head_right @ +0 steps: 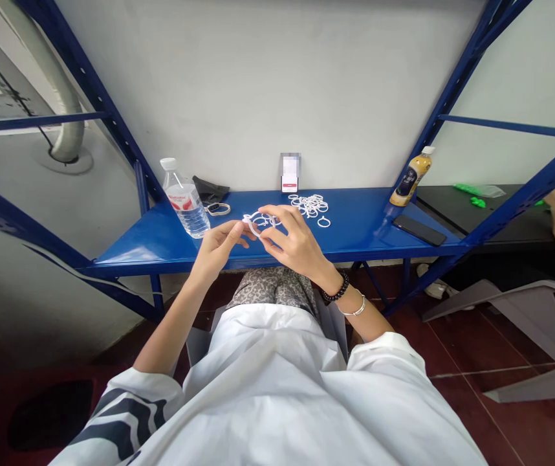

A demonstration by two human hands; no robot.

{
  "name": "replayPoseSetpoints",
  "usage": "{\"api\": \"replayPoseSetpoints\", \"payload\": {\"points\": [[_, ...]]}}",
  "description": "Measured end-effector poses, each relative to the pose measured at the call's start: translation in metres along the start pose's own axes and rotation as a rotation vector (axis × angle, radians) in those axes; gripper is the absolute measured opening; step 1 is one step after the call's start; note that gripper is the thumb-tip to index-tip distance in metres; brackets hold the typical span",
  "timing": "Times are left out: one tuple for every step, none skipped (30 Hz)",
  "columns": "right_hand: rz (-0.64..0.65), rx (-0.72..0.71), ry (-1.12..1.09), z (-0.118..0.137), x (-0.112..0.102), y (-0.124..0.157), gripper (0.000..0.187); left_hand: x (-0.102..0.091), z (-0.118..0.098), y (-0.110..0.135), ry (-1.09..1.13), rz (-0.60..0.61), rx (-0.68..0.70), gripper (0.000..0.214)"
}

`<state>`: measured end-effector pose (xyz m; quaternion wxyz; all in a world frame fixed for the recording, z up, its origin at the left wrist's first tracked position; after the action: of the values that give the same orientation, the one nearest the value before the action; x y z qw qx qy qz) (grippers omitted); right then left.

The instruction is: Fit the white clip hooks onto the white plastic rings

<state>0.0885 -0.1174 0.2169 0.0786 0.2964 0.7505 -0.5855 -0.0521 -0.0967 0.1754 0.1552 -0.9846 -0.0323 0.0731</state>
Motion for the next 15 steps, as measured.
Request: {"api": "replayPoseSetpoints", "payload": {"points": [[0.009, -0.024, 0.027, 0.002, 0.004, 0.001, 0.011, 0.005, 0.004, -0.001, 0.031, 0.053, -0.038, 0.046], [0.015, -0.046, 0.043, 0.005, 0.008, 0.003, 0.011, 0.009, 0.008, -0.001, 0.065, 0.094, -0.073, 0.048], [0.017, -0.067, 0.057, 0.008, 0.012, 0.005, 0.011, 0.011, 0.011, -0.002, 0.103, 0.117, -0.106, 0.05], [0.015, -0.082, 0.075, 0.011, 0.015, 0.006, 0.012, 0.013, 0.015, -0.002, 0.141, 0.131, -0.136, 0.051], [0.013, -0.096, 0.096, 0.014, 0.018, 0.008, 0.012, 0.014, 0.019, -0.002, 0.176, 0.139, -0.164, 0.051], [0.016, -0.106, 0.114, 0.017, 0.021, 0.009, 0.013, 0.016, 0.022, -0.002, 0.207, 0.148, -0.191, 0.052], [0.024, -0.109, 0.121, 0.019, 0.024, 0.01, 0.014, 0.018, 0.025, -0.002, 0.232, 0.161, -0.218, 0.052], [0.032, -0.106, 0.116, 0.021, 0.026, 0.011, 0.015, 0.02, 0.027, -0.001, 0.25, 0.177, -0.242, 0.053], [0.041, -0.098, 0.101, 0.022, 0.028, 0.012, 0.017, 0.023, 0.028, 0.0, 0.262, 0.193, -0.264, 0.052], [0.051, -0.09, 0.08, 0.023, 0.03, 0.012, 0.019, 0.025, 0.028, 0.0, 0.27, 0.209, -0.281, 0.052], [0.062, -0.086, 0.063, 0.025, 0.032, 0.012, 0.02, 0.027, 0.027, 0.001, 0.277, 0.22, -0.294, 0.051], [0.072, -0.09, 0.056, 0.027, 0.033, 0.011, 0.021, 0.028, 0.026, 0.002, 0.287, 0.225, -0.307, 0.05], [0.078, -0.101, 0.059, 0.03, 0.034, 0.011, 0.022, 0.029, 0.025, 0.002, 0.303, 0.226, -0.323, 0.048], [0.077, -0.119, 0.065, 0.033, 0.034, 0.011, 0.023, 0.029, 0.024, 0.003, 0.325, 0.223, -0.343, 0.047], [0.066, -0.138, 0.066, 0.036, 0.033, 0.011, 0.024, 0.03, 0.024, 0.004, 0.352, 0.225, -0.368, 0.045]]}}
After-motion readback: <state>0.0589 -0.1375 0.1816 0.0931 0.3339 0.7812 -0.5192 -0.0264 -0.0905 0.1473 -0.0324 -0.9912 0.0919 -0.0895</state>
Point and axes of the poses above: each hand's wrist, its own y-axis away from the middle knuckle, its own x-axis out of the palm, z = x × y, the point moved 9 cm from there along -y, towards the middle knuckle, and after that the axes turned 13 degrees about -x, right-handed, at the moved point
